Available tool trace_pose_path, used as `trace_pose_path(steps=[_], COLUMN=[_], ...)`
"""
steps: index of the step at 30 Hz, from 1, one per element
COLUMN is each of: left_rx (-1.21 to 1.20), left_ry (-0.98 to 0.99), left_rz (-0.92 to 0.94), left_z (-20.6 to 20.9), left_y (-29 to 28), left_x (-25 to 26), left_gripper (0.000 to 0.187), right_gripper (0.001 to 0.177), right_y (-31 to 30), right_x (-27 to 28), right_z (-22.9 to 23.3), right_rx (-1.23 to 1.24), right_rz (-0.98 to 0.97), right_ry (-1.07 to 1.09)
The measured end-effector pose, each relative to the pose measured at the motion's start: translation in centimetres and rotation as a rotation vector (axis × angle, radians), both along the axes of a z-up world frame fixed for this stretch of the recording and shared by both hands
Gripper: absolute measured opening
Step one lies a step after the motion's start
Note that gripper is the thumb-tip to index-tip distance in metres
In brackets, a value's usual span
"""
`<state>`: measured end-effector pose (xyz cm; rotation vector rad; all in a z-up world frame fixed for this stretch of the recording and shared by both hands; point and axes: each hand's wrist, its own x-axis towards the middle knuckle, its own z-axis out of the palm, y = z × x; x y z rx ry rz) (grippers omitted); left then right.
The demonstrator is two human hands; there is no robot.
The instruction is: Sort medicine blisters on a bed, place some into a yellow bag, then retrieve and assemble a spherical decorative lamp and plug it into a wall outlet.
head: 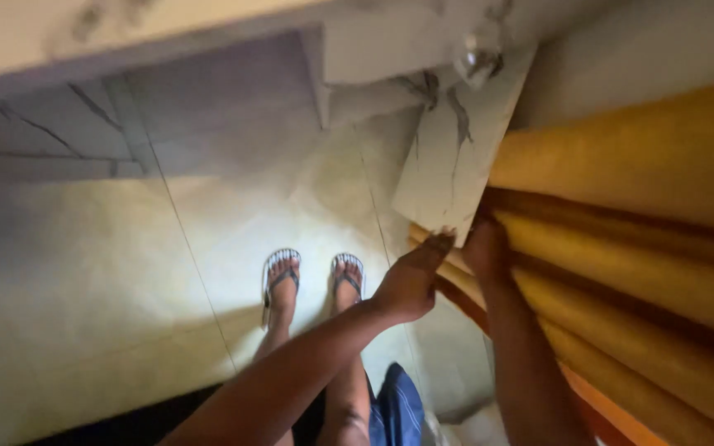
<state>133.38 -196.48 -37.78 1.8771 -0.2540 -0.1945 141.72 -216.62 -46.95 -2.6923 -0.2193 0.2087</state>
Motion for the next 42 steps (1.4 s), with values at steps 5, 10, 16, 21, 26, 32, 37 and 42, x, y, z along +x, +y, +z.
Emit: trace_pose_path(steps=[5,10,16,21,26,32,37,42], left_rx=[-0.061,-0.153,-0.152,-0.114,-0.06,-0.019,0.085,0.169], left_ry=[0.102,0.109,0.118,0.095,0.366,0.379,0.53,0.617], left_rz=[-0.138,-0.175,-0.231,-0.299,-0.404,-0.293,-0.14,-0.05], left_z=[1.1,-0.4,-0.7,-4.3,1.6,2.7,3.8,6.1], left_y=[-5.1,-9.0,-12.0,-15.5,-13.3,-8.9,-1.9,6.3], left_x=[0.2,0.3,1.1,1.0,3.1,-1.2,-6.2,-7.6], left_gripper=[0.091,0.088,0.088,0.073,0.079,0.081,0.071,0.042], right_gripper=[0.034,0.035,0.036,0.041,0.035,0.071,0.057,0.042], right_y=[-6.6,-10.4,-13.9,-17.3,-15.3,-7.6,-3.7,4.4], right_x=[0.4,1.2,0.3,-4.0,-7.3,-9.6,-14.6,-13.6], right_z=[2.9,2.9,2.1,-0.8,1.1,11.0,11.3,19.6], right_rx=[-0.005,0.129,0.573,1.1,1.421,1.158,1.175,1.024], right_rz=[0.032,0.081,-0.129,-0.761,-0.705,-0.806,-0.782,-0.858], right_ry=[0.072,0.186,0.514,0.498,0.373,0.346,0.377,0.702])
